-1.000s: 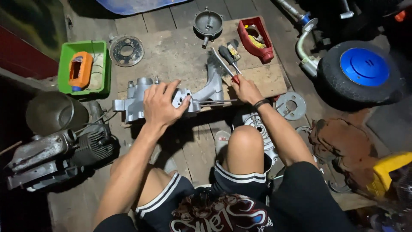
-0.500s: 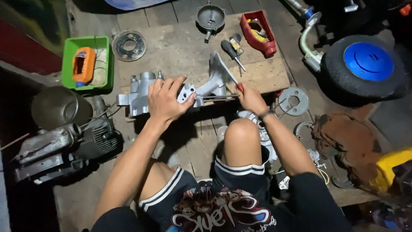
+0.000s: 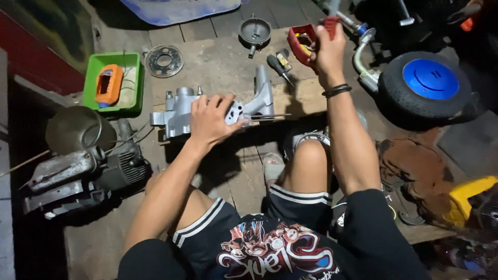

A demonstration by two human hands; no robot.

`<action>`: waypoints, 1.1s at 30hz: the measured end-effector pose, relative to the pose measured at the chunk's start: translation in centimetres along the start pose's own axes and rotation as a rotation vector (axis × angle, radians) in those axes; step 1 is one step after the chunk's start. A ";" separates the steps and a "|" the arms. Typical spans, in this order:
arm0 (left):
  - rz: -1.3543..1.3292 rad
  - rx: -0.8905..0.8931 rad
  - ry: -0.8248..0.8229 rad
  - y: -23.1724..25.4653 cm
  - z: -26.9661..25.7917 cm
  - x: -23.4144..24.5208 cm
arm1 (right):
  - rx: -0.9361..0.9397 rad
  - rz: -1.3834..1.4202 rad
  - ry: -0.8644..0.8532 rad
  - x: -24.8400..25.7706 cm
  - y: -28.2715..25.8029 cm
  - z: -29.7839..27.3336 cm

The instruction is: The person sits on the floor and scrubs a metallic engine part with a wire brush. They rotate the part to clean different sides and surfaces, then place the brush down and continue handling the part with their hands.

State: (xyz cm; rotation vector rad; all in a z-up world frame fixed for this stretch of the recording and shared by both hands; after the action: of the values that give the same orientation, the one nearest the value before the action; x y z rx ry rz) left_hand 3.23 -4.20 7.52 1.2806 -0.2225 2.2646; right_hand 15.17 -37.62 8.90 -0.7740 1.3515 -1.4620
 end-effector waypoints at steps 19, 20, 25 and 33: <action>0.195 -0.155 -0.174 -0.2 -1.0 -2.2 | -0.051 -0.368 -0.237 -6.3 6.5 -6.8; 0.191 -0.155 -0.171 -0.2 -0.8 -2.0 | -0.048 -0.389 -0.246 -6.6 6.3 -6.7; 0.184 -0.139 -0.171 -0.2 -0.4 -1.6 | -0.037 -0.406 -0.285 -7.6 6.2 -6.8; 0.176 -0.112 -0.224 -0.1 -0.5 -1.6 | 0.004 -0.591 -0.357 -8.0 6.9 -7.3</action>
State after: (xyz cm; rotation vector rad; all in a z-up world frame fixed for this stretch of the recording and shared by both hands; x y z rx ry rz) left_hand 3.60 -4.49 5.89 1.5056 -0.5546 2.2127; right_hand 12.78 -27.03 2.06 -1.4404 0.8806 -1.6604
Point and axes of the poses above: each hand's wrist, its own z-axis towards the middle knuckle, its own x-axis out of the back of the hand, y = z × x, the point moved 10 cm from there along z, towards the middle knuckle, and after that the axes turned 5 degrees about z, right-handed, at the moved point
